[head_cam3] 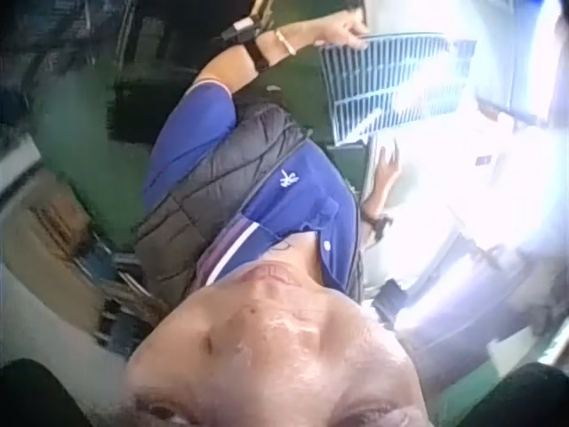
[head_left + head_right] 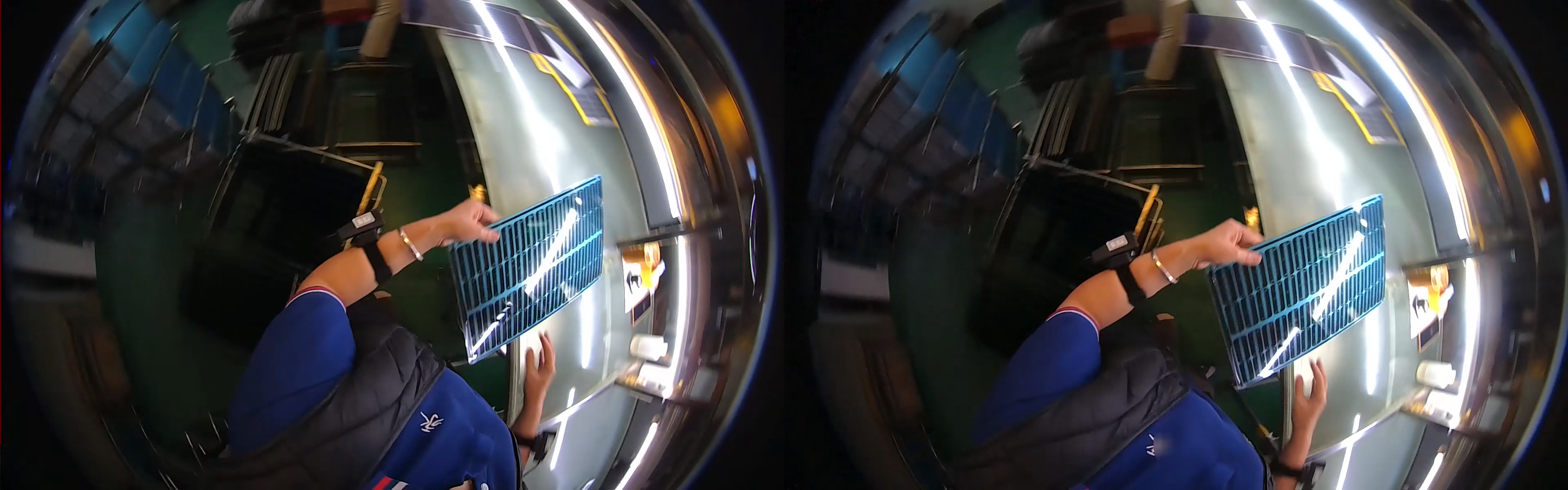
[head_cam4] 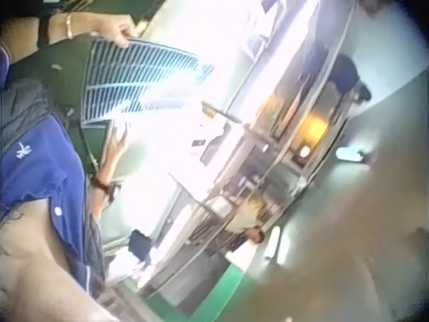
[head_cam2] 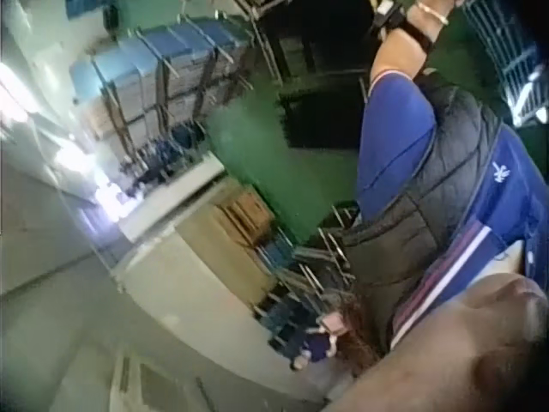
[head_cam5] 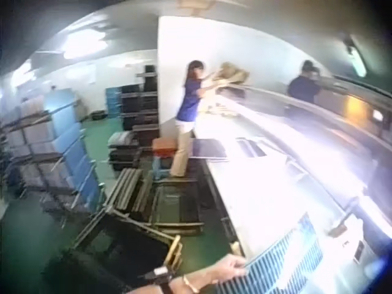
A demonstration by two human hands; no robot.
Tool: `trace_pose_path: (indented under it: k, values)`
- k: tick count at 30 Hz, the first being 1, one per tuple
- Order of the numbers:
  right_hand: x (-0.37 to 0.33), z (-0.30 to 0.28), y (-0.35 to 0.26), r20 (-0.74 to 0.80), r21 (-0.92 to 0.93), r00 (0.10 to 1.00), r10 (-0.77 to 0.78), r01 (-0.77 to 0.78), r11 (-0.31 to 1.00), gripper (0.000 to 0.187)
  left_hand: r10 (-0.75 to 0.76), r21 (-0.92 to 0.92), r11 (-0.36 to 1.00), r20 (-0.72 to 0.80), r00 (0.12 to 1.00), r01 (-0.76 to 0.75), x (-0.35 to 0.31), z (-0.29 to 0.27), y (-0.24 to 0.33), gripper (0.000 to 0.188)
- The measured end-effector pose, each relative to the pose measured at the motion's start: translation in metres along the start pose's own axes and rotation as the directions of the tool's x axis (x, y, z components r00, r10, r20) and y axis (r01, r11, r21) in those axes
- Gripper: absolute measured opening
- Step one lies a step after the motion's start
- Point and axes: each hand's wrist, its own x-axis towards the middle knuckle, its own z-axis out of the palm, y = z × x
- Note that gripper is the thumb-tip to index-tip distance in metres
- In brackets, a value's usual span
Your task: Move industrial panels from racks to an inspection table and check them.
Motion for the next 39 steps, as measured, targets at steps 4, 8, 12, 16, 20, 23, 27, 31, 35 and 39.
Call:
trace_pose_path:
  k: [4,8,12,16,20,23,27,31,35,39]
  values:
    - [0.112,0.075,-0.021,0.37,-0.448,0.897,-0.242,0.401,0.799,0.057,0.417,0.386,0.897,-0.572,0.706,-0.217,-0.015,-0.056,0.03,0.04]
    - [0.164,0.117,-0.002,0.412,-0.605,0.899,-0.152,0.394,0.692,0.054,0.127,0.045,0.989,-0.735,0.666,-0.139,-0.112,-0.112,0.004,0.035]
    - [0.19,0.133,-0.001,0.364,-0.647,0.923,-0.125,0.348,0.679,0.05,-0.17,-0.154,0.985,-0.956,0.241,0.083,-0.203,-0.185,-0.082,0.019]
    - [0.207,0.14,-0.008,0.36,-0.636,0.926,-0.115,0.334,0.696,0.051,-0.238,-0.265,0.955,-0.953,-0.189,0.131,-0.236,-0.249,-0.115,0.026]
    - [0.2,0.143,-0.023,0.222,-0.418,0.958,-0.183,0.264,0.869,0.048,-0.248,-0.339,0.917,-0.897,-0.366,0.21,-0.225,-0.307,-0.123,0.037]
    - [0.18,0.12,-0.034,0.121,-0.46,0.975,-0.188,0.223,0.86,0.045,-0.305,-0.386,0.897,-0.892,-0.332,0.213,-0.219,-0.331,-0.131,0.037]
    - [0.141,0.079,-0.01,-0.062,-0.318,0.998,-0.021,0.001,0.948,0.041,-0.171,-0.297,0.914,-0.899,-0.402,0.276,-0.201,-0.343,-0.135,0.023]
    - [0.101,0.052,0.02,-0.157,-0.066,0.966,0.206,-0.219,0.974,0.039,-0.124,-0.215,0.954,-0.917,-0.38,0.208,-0.214,-0.32,-0.103,0.019]
    - [0.07,0.042,0.049,-0.224,-0.01,0.946,0.234,-0.242,0.97,0.038,0.0,-0.016,0.997,-0.975,-0.223,0.07,-0.247,-0.274,-0.008,0.011]
    - [0.063,0.037,0.049,-0.257,0.093,0.949,0.183,-0.165,0.982,0.036,0.242,0.215,0.966,-0.946,-0.216,0.143,-0.316,-0.173,0.125,0.009]
